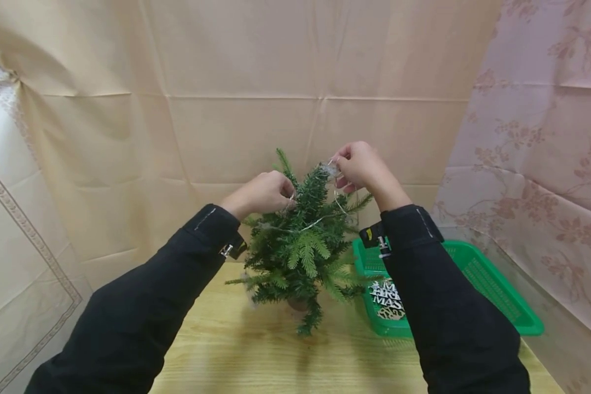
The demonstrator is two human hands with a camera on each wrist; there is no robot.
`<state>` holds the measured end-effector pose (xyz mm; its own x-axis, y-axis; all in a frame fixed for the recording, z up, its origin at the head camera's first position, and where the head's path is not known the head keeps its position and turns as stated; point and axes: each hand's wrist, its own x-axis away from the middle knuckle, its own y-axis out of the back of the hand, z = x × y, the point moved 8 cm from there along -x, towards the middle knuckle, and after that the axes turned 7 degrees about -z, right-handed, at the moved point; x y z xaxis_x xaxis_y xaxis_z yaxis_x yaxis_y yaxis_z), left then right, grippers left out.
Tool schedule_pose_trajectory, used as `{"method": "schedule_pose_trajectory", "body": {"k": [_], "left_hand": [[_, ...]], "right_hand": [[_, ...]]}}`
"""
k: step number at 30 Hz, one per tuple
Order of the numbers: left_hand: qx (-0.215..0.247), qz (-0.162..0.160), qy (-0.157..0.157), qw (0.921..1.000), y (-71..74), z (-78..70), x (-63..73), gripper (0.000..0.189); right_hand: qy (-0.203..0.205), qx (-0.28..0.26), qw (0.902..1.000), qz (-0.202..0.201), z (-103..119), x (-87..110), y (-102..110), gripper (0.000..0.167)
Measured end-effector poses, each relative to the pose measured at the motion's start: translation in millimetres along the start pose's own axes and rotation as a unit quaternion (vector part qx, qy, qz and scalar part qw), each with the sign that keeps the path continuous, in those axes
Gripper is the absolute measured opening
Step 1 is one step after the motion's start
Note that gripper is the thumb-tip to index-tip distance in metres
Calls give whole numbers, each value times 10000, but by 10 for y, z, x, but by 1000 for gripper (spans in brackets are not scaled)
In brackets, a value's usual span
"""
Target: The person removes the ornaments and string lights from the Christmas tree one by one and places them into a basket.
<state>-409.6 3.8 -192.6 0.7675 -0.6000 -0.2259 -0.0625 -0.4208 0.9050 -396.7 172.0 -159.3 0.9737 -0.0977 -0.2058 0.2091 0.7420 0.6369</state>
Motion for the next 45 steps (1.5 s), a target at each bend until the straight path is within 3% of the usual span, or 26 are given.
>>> {"method": "schedule_pose_trajectory", "body": {"k": [3, 9, 22, 27, 32, 35, 41, 45], "left_hand": [[270, 225, -5, 9994, -52, 32, -16, 42], [859, 486, 14, 9951, -95, 83, 4, 44], [1518, 171, 220, 9880, -83, 141, 8, 31], [1544, -145, 254, 9876, -64, 160, 2, 27], [1329, -504, 495, 9886, -42, 197, 34, 14], [1213, -469, 514, 9902, -49, 195, 45, 9], [1082, -225, 388, 9931, -62, 185, 26, 38], [936, -280, 338, 9946, -42, 178, 33, 42]], "right_hand": [[54, 59, 9999, -74, 10, -13, -9, 38], [238, 297, 9989, -275, 29, -41, -16, 35], [706, 90, 9961, -527, 77, -25, -23, 34], [759, -157, 9960, -454, 85, -14, -4, 33], [675, -216, 9970, -316, 86, -15, -7, 34], [595, -198, 9977, -256, 115, -10, 0, 34], [730, 114, 9968, -317, 229, -15, 37, 31], [903, 508, 9938, -396, 273, -56, 26, 30]]}}
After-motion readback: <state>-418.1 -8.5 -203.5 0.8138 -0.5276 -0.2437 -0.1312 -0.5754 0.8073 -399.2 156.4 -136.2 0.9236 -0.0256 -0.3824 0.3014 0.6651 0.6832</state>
